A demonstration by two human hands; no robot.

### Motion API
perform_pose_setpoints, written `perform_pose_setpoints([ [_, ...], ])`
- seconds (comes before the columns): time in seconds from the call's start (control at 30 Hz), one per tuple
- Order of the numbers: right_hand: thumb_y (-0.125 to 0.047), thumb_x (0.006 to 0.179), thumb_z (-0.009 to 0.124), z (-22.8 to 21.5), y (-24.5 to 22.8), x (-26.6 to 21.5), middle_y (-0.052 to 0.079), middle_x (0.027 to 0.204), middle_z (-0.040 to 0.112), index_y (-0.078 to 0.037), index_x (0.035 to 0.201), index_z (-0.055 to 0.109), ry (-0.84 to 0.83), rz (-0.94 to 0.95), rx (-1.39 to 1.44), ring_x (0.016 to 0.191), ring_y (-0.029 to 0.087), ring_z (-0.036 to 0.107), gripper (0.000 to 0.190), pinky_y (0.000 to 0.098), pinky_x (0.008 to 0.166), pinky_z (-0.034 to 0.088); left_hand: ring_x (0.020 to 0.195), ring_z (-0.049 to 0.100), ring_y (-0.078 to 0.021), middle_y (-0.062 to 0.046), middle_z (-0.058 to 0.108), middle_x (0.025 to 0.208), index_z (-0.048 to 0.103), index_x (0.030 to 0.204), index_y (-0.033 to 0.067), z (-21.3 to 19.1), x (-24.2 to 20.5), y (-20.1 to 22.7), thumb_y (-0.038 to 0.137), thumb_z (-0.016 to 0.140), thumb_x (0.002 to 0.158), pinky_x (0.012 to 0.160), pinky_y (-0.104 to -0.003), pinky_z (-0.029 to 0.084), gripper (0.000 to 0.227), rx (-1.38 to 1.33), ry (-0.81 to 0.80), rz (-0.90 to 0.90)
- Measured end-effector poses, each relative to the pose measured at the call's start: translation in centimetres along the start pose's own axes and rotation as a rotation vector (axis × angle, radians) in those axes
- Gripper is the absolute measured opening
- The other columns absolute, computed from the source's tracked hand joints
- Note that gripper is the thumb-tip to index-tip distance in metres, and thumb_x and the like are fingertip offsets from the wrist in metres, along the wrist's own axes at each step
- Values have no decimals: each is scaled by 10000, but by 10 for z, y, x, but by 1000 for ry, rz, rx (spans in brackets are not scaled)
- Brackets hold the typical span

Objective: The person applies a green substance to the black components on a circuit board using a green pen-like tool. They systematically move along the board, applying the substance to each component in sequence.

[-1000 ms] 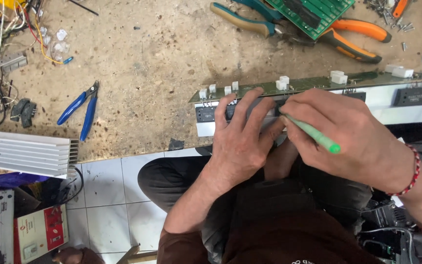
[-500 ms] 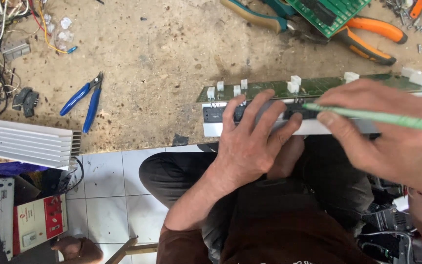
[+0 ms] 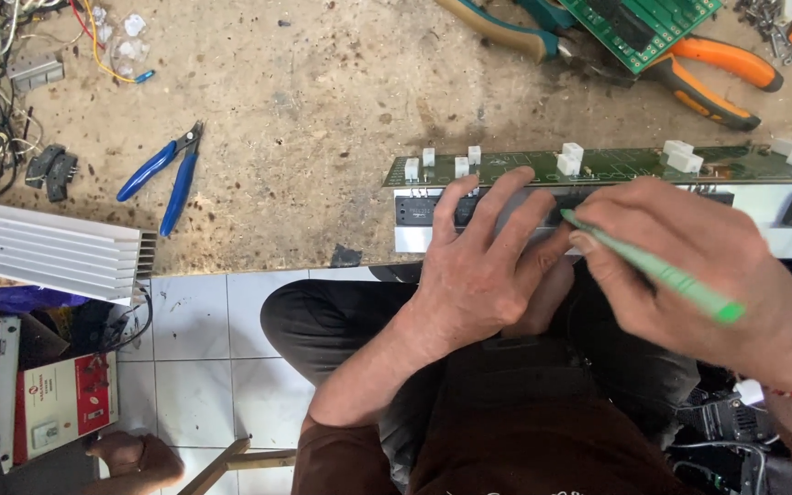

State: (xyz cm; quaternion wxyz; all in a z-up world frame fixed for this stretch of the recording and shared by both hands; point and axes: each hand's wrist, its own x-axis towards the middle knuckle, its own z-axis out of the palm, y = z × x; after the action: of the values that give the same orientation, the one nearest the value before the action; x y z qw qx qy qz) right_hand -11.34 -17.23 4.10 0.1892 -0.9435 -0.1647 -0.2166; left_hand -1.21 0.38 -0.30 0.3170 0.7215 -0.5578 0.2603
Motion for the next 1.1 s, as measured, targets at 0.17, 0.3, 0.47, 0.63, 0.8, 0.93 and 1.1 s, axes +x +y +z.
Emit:
perform_pose_setpoints([
  [0.17, 15, 964, 703, -1, -13, 12, 238, 998, 604, 143, 1043, 593, -66, -173, -210, 876, 350, 637, 186, 402, 811, 629, 1157, 671, -370, -117, 608, 1146, 728, 906, 77, 1, 0, 0, 163, 599, 981, 1050, -524, 393, 172, -35, 36, -5],
  [0.3, -1, 962, 697, -3, -8, 10, 211, 1012, 610, 103, 1030, 583, -100, -184, -222, 888, 324, 634, 169, 412, 842, 626, 1166, 668, -372, -126, 616, 1164, 742, 905, 85, 2, -1, 0, 168, 627, 950, 1061, -524, 387, 149, -44, 31, -8],
  [0.47, 24, 963, 683, -2, -9, 16, 212, 990, 582, 123, 1053, 592, -116, -211, -300, 876, 346, 626, 162, 415, 806, 630, 1157, 665, -384, -141, 605, 1145, 718, 926, 48, 0, 1, -1, 130, 521, 1022, 1036, -556, 420, 234, -30, 35, 13],
  [0.63, -29, 938, 748, 5, -4, 5, 191, 1004, 646, 76, 1054, 632, -108, -147, -305, 880, 300, 668, 195, 373, 783, 653, 1171, 655, -385, -139, 612, 1147, 712, 881, 50, 0, 1, -2, 123, 562, 991, 1054, -546, 398, 200, -39, 23, 12],
  [0.8, 11, 971, 733, 3, -7, 5, 189, 1066, 669, 75, 1106, 656, -19, -28, -114, 890, 325, 692, 169, 412, 787, 625, 1138, 674, -379, -130, 615, 1153, 737, 890, 69, 2, 2, -1, 145, 601, 984, 1033, -525, 406, 182, -27, 47, 7],
  [0.93, 59, 959, 736, 5, -13, 7, 222, 1017, 668, 86, 1083, 635, -13, 14, -111, 788, 305, 662, 163, 372, 733, 606, 1171, 657, -394, -145, 612, 1184, 744, 903, 56, 1, 0, -1, 133, 552, 1000, 1042, -549, 409, 228, -51, 28, 3],
  [1.1, 17, 993, 747, 5, -8, 4, 151, 994, 700, 30, 1037, 684, -38, 82, -156, 750, 260, 658, 78, 356, 704, 575, 1173, 671, -375, -129, 627, 1185, 740, 989, 69, -1, 1, -1, 127, 614, 959, 1062, -525, 396, 142, -37, 11, -22],
])
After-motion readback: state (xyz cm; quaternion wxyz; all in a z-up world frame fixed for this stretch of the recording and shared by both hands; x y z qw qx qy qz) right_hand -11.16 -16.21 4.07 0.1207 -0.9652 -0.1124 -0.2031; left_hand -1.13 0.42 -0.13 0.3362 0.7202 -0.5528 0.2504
